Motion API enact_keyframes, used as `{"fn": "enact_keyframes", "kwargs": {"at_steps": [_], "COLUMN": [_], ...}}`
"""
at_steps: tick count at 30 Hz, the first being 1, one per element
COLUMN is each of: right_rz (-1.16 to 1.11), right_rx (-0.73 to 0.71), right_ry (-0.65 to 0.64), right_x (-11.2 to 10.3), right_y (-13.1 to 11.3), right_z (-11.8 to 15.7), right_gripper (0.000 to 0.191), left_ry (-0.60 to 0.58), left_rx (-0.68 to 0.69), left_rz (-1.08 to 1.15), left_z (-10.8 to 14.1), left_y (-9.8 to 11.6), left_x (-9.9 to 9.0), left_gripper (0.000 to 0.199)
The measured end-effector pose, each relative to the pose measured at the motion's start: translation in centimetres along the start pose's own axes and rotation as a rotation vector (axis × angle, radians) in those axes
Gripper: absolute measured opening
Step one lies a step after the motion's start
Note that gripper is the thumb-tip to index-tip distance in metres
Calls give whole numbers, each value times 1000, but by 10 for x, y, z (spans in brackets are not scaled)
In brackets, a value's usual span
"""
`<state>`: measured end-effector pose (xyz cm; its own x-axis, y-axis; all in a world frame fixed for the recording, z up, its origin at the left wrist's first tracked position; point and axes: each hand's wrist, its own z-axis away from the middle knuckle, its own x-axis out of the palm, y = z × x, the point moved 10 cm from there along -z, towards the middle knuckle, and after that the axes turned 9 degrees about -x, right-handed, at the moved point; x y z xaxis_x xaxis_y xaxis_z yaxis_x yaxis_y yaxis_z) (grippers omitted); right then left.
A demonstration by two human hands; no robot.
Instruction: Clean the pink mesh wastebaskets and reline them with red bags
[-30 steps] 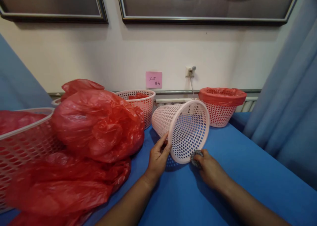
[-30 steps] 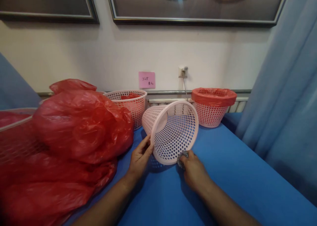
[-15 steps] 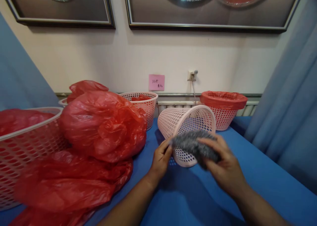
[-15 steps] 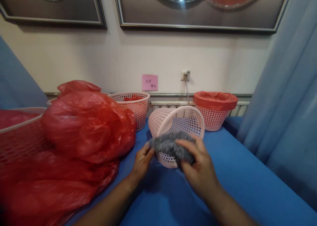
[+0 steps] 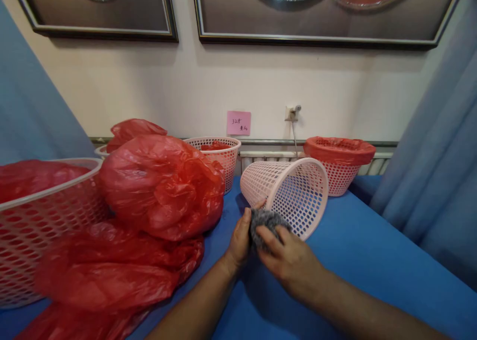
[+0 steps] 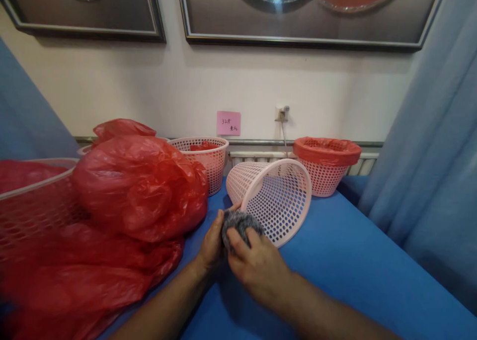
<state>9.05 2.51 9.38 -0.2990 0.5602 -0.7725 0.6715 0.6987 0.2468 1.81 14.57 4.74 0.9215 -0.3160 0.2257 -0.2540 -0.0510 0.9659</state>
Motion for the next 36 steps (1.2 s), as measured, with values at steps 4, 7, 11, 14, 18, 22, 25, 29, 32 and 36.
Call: {"fn": "enact_keyframes", "kwargs": {"at_steps": [4,7,11,14,18,22,25,29,32,36], "right_rz": [-111,-171,-143,-101,-56,27,16,97,28,-23], "right_rx": [21,90,208,378,574,687,808,1067,1103,856], "right_ry": [-203,-244,-234,-268,-295,-194,85,478,613,608], "right_x": [59,77,72,63,53,37,8,-49,-72,-89], "right_y": [-14,9,57,102,155,198,235,284,301,274], "right_z": [52,82,108,128,155,170,176,176,138,59], "right_gripper": [31,23,30,38,43,49,41,44,50,46], "left_ry": [7,22,51,49,41,42,32,-3,-23,-32], "left_rx": [-4,11,45,59,83,98,112,139,163,187], "left_rz": [-21,-39,-71,-111,-154,-189,-201,-209,-223,-247], "left_z": [-5,-8,-10,-10,-8,-6,-4,-1,1,3], "left_y": [-2,-1,3,5,5,6,9,14,18,22], "left_x": [-2,-3,-8,-7,-3,-1,1,6,9,10], "left_gripper": [72,74,67,65,64,63,61,56,53,49]}}
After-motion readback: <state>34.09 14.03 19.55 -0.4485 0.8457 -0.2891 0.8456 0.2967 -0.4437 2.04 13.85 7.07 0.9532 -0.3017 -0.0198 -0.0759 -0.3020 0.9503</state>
